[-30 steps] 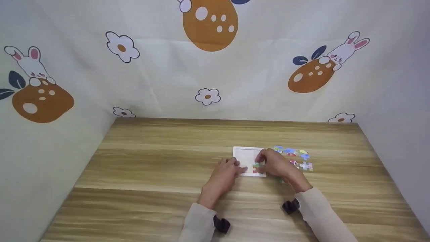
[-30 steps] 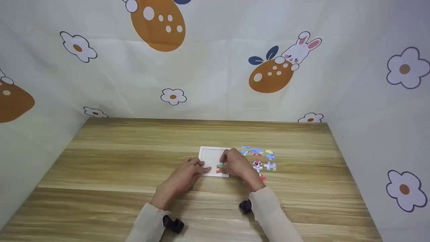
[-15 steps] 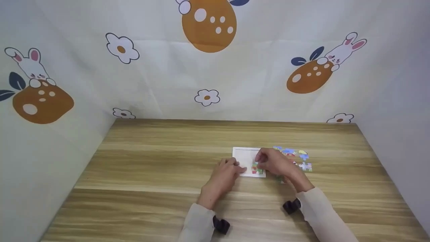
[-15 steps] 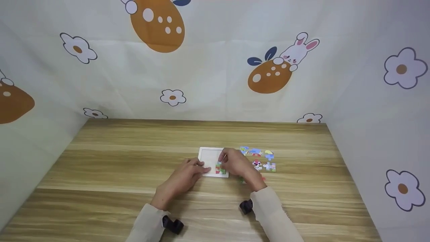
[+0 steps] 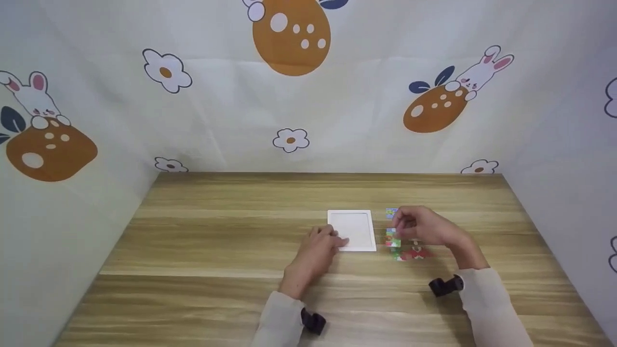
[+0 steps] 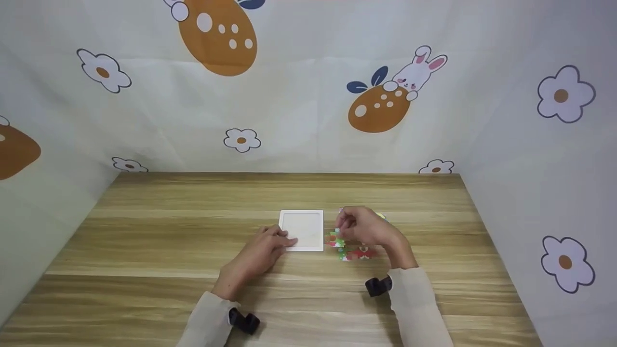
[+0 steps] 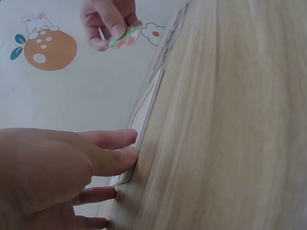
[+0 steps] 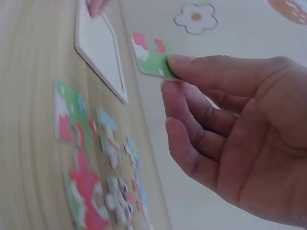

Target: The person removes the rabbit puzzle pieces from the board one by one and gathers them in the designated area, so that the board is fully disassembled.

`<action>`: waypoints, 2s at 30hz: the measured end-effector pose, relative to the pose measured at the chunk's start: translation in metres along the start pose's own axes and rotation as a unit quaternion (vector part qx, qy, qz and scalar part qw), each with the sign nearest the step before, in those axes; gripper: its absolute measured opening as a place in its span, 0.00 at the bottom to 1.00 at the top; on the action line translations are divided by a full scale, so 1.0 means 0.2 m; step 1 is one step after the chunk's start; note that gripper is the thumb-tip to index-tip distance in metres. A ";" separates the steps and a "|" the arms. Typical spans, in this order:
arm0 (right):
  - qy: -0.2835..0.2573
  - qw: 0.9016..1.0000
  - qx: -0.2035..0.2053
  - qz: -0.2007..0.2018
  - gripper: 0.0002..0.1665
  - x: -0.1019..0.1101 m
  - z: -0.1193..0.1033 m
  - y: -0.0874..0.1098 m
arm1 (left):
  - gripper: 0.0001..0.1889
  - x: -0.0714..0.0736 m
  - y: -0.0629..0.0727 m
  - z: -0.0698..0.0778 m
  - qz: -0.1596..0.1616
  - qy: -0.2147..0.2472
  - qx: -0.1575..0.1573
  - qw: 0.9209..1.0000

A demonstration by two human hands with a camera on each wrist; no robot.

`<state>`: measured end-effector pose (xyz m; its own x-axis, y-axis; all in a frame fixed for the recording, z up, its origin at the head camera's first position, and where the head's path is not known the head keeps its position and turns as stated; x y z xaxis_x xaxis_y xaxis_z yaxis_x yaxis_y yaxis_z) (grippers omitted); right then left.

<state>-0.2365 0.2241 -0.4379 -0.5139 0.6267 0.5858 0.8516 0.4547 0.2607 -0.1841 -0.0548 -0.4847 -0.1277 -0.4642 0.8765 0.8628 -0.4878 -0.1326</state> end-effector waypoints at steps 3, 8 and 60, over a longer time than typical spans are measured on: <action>-0.005 1.000 -0.005 -0.012 0.09 0.07 0.04 0.05 | 0.17 0.00 0.00 0.00 0.006 -0.004 -0.008 1.000; -0.009 0.999 -0.014 -0.041 0.14 0.19 0.16 0.15 | 0.17 0.00 0.00 -0.01 0.011 -0.009 -0.015 1.000; 0.064 0.981 -0.181 0.005 0.11 0.22 0.35 0.16 | 0.18 0.01 0.00 -0.01 -0.022 0.003 0.004 1.000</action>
<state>-0.2391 0.3112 -0.4581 -0.5077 0.5354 0.6750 0.8493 0.1797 0.4964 -0.1844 -0.0570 -0.4843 -0.1681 -0.4465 0.8789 0.8601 -0.5021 -0.0906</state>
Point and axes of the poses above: each hand's wrist, its own y-axis away from the middle knuckle, its own x-axis out of the back of the hand, z = x × y, the point moved 1 cm from there along -y, towards the middle knuckle, and after that the axes turned 9 degrees about -x, right-handed, at the moved point
